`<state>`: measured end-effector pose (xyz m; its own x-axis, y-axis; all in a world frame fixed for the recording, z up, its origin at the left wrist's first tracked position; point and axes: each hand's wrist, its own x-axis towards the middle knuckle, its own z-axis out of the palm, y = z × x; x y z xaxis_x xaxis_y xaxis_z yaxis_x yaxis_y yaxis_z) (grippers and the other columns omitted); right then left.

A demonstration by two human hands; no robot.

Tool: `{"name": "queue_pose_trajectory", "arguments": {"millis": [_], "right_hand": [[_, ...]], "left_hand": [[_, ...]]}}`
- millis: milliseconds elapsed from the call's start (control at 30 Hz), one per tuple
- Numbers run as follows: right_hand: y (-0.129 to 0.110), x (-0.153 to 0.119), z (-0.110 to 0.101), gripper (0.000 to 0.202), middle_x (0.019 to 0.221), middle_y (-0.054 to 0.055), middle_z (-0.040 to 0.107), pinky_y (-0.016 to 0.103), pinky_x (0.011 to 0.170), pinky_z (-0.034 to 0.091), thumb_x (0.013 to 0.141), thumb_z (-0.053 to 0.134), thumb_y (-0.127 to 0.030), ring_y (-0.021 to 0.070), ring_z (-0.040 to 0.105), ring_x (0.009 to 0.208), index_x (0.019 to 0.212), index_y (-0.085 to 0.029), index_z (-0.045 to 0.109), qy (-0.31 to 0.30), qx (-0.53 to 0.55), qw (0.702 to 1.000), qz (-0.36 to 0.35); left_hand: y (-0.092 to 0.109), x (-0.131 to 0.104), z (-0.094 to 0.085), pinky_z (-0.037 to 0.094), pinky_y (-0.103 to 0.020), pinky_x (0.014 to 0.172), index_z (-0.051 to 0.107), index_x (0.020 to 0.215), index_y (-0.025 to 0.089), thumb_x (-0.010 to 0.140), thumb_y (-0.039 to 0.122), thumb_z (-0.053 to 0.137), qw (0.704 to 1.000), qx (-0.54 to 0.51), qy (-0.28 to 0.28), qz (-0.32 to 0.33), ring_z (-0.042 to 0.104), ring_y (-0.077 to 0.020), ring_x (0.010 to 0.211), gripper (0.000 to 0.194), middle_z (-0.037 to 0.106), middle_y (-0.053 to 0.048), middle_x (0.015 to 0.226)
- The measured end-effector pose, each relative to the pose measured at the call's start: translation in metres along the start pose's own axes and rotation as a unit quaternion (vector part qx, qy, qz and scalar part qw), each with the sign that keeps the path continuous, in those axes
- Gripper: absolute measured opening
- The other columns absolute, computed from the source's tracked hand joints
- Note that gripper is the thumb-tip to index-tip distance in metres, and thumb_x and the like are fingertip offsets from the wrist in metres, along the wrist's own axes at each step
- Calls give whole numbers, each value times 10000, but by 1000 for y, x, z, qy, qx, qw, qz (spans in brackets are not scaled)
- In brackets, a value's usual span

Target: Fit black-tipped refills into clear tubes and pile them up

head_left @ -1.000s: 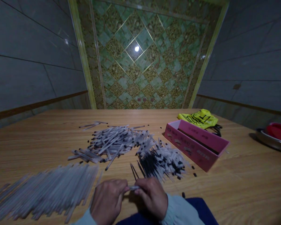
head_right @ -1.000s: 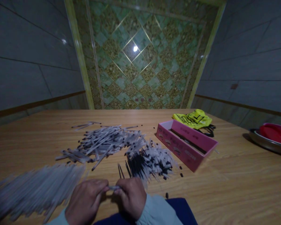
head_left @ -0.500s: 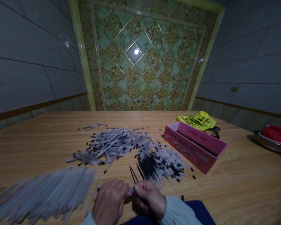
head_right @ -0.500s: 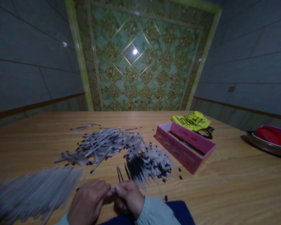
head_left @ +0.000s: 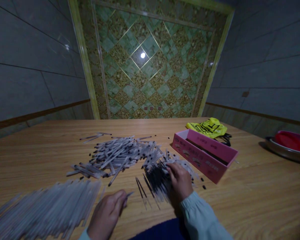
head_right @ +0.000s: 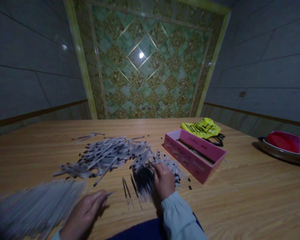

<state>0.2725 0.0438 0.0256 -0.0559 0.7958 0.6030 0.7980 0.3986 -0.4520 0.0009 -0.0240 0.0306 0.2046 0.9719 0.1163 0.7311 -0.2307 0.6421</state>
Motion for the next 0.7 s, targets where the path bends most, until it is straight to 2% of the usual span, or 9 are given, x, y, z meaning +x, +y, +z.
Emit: {"name": "queue_pose_trajectory", "arguments": {"millis": [100,200,333,400,467,533,600,667,700], "right_hand": [[25,7,-4,232,894,70,596,282,692,422,835,475,-238,202,579,821,984,-198,649,10,-77,995,66],[35,6,-2,261,929,71,571,281,719,422,816,489,-217,197,569,837,1029,-179,635,4,-79,993,89],[37,4,2,261,920,69,557,280,757,424,804,490,-206,194,561,863,1017,-160,632,2,-62,994,90],[37,4,1,258,927,68,554,284,747,426,807,482,-216,196,560,868,1013,-164,630,3,-60,994,92],[34,4,-1,258,951,70,554,295,728,426,812,476,-235,203,559,876,1014,-176,626,13,-61,993,99],[27,5,-3,264,976,75,560,316,733,425,814,476,-263,215,555,894,1020,-186,622,35,-45,993,99],[13,3,-2,272,992,85,575,344,770,426,809,489,-294,228,548,917,1020,-185,622,47,22,995,85],[-7,-3,5,286,987,97,603,365,796,434,798,520,-327,233,552,922,1018,-174,621,18,146,986,83],[-19,-8,10,301,978,103,619,366,781,449,792,540,-346,230,565,901,1022,-167,615,-18,221,970,99]], "left_hand": [[0,1,2,321,-256,611,502,662,217,891,436,279,999,-53,2,2,548,-154,634,387,544,15,611],[-2,1,5,331,-255,616,531,668,204,883,446,306,993,-121,5,-1,535,-151,636,395,539,11,616],[-6,4,8,285,-230,488,535,668,180,847,514,352,956,-287,18,-53,398,-105,492,421,390,48,519],[-5,6,8,207,-211,419,536,708,175,819,542,396,906,-414,16,-88,284,-75,423,408,315,75,497],[-2,6,8,192,-192,401,545,783,174,802,499,475,832,-544,15,-105,263,-54,414,333,332,79,522],[2,6,7,267,-175,425,557,859,173,792,385,552,760,-642,21,-102,343,-48,453,222,404,60,578],[4,7,7,369,-177,498,570,907,166,782,255,586,706,-700,31,-97,446,-58,528,154,480,32,635],[5,7,8,450,-201,607,579,918,157,765,147,589,667,-736,52,-103,538,-80,628,153,557,-3,712],[4,8,9,475,-221,667,581,916,155,756,101,583,650,-749,65,-112,575,-95,682,168,590,-21,758]]}}
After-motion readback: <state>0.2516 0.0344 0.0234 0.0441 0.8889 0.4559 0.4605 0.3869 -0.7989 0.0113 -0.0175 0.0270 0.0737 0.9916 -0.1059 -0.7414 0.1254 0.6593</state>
